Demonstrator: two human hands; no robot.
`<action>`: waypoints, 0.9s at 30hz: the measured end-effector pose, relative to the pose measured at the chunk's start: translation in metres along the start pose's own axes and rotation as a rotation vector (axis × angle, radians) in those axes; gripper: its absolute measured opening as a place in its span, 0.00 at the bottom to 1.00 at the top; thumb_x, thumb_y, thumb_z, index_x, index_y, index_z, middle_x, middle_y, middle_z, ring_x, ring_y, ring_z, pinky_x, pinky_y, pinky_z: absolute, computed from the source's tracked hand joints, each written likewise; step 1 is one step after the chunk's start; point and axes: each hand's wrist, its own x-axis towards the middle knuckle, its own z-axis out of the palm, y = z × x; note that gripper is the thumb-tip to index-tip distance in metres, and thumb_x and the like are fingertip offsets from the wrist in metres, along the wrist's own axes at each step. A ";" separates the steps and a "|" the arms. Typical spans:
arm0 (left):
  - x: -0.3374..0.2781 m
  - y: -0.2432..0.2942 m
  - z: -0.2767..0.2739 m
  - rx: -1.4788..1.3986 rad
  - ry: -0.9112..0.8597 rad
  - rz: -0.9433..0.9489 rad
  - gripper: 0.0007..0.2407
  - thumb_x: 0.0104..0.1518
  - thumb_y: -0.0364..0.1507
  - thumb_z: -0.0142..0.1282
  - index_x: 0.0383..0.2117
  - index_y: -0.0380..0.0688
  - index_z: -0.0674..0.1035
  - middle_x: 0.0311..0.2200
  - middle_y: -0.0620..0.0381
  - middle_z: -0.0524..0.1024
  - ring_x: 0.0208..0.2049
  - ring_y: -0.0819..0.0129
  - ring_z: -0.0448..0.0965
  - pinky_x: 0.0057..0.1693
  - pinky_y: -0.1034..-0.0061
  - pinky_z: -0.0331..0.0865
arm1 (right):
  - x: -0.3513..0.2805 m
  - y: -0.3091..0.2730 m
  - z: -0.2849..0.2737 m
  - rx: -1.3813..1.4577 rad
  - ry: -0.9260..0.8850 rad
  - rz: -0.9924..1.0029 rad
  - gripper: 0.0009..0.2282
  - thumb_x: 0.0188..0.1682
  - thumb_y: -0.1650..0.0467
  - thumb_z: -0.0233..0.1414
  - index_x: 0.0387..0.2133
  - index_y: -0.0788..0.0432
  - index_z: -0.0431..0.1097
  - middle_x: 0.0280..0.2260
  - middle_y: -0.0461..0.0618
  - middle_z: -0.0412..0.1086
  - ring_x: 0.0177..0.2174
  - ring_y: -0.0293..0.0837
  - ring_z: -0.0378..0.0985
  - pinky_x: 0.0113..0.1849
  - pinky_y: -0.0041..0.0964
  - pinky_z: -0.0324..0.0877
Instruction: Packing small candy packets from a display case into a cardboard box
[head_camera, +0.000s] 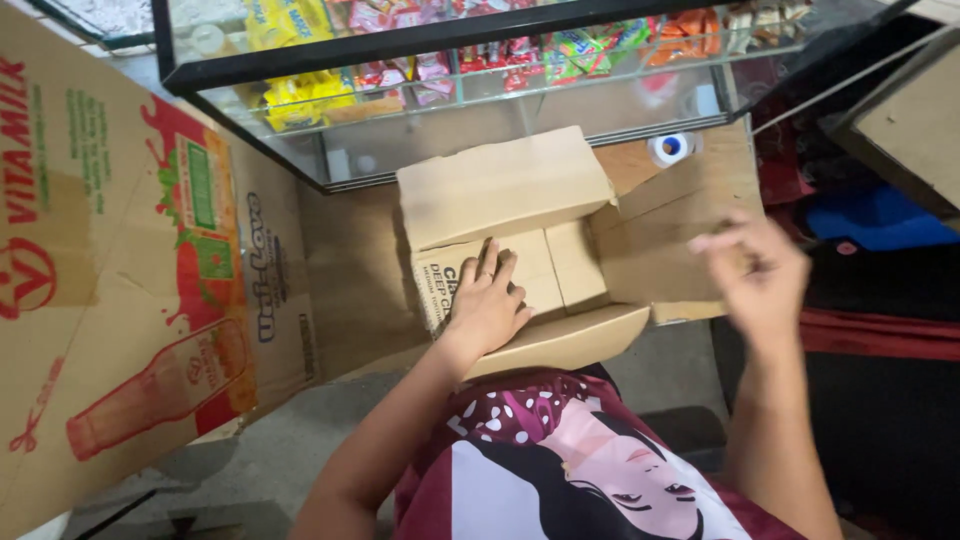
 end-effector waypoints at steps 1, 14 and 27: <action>0.000 0.003 -0.005 0.001 -0.001 0.007 0.19 0.59 0.46 0.49 0.43 0.46 0.83 0.67 0.41 0.57 0.71 0.39 0.40 0.68 0.43 0.38 | 0.002 0.000 -0.008 -0.003 0.006 0.003 0.08 0.45 0.70 0.64 0.35 0.57 0.75 0.53 0.60 0.74 0.52 0.51 0.77 0.54 0.40 0.71; -0.074 0.001 -0.082 -0.346 0.808 0.166 0.10 0.56 0.32 0.65 0.24 0.39 0.80 0.48 0.51 0.77 0.66 0.49 0.69 0.69 0.52 0.56 | 0.013 0.006 0.052 -0.571 -0.134 0.125 0.27 0.45 0.57 0.61 0.53 0.63 0.71 0.47 0.64 0.73 0.46 0.61 0.75 0.51 0.54 0.67; -0.123 -0.007 -0.121 -0.708 -0.063 -0.962 0.44 0.50 0.48 0.65 0.72 0.57 0.51 0.70 0.48 0.50 0.68 0.42 0.57 0.67 0.45 0.51 | 0.013 0.040 0.097 -0.456 -0.434 0.448 0.38 0.41 0.61 0.62 0.64 0.63 0.56 0.50 0.71 0.71 0.50 0.65 0.76 0.52 0.52 0.71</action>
